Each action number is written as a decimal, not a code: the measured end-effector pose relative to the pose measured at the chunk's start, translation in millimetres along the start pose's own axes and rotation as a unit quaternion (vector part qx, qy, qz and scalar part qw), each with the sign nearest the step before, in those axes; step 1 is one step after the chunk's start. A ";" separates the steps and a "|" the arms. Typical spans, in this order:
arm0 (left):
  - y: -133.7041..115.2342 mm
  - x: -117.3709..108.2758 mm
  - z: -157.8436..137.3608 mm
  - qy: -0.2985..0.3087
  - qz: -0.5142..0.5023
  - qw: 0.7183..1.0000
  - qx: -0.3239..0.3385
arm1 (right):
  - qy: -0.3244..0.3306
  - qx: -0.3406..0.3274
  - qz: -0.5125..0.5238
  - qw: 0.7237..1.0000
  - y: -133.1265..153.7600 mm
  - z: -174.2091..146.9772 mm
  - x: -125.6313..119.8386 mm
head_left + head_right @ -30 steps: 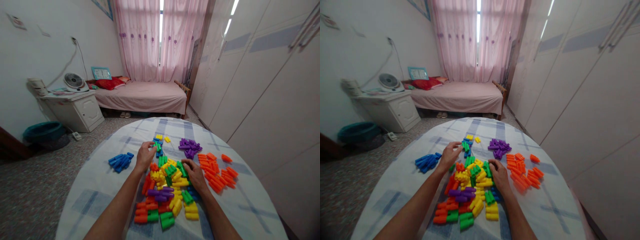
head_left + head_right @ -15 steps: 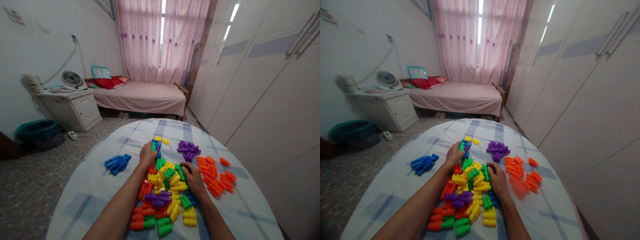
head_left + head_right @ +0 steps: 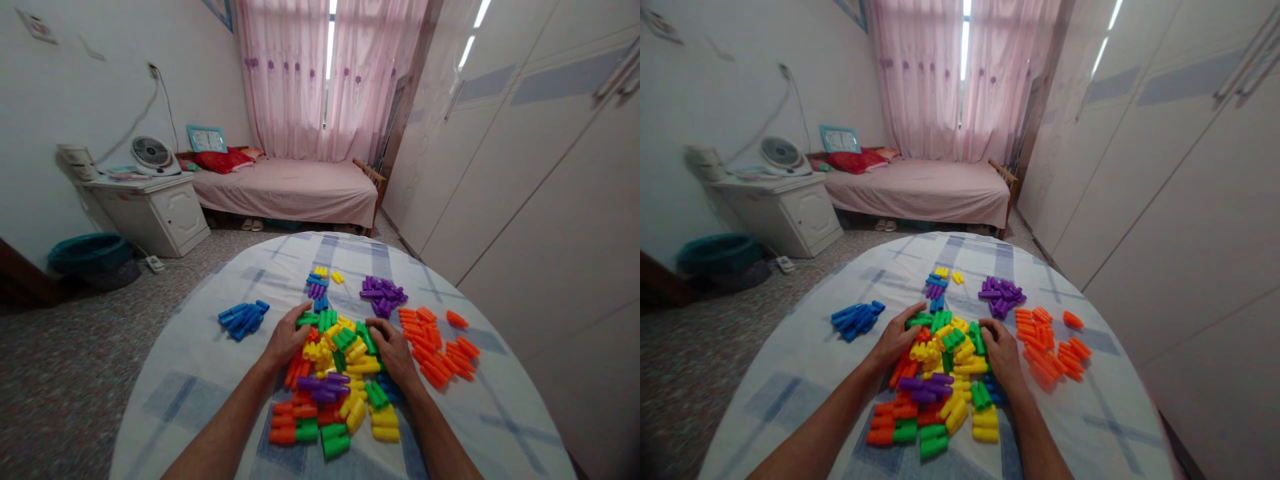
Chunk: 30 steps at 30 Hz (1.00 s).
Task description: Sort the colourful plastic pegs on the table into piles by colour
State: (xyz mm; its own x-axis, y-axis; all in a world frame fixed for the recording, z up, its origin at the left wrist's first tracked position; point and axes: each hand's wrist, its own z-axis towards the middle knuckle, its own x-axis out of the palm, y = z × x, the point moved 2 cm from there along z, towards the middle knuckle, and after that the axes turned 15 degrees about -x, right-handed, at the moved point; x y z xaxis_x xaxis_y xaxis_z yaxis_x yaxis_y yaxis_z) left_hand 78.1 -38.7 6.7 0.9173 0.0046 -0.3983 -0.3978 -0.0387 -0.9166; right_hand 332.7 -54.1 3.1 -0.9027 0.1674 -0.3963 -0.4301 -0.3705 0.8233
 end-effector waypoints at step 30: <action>-5.9 -1.5 -2.6 -0.009 -0.122 0.992 0.000 | 0.008 -0.003 -0.022 1.000 2.7 -0.4 0.8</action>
State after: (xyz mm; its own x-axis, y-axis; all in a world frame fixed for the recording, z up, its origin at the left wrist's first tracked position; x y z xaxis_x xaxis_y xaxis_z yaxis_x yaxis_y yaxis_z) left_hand 79.1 -41.1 12.8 0.9859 0.0325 -0.1644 -0.1633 -0.0331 -0.9860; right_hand 330.8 -55.3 4.8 -0.8825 0.1682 -0.4392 -0.4695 -0.3694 0.8020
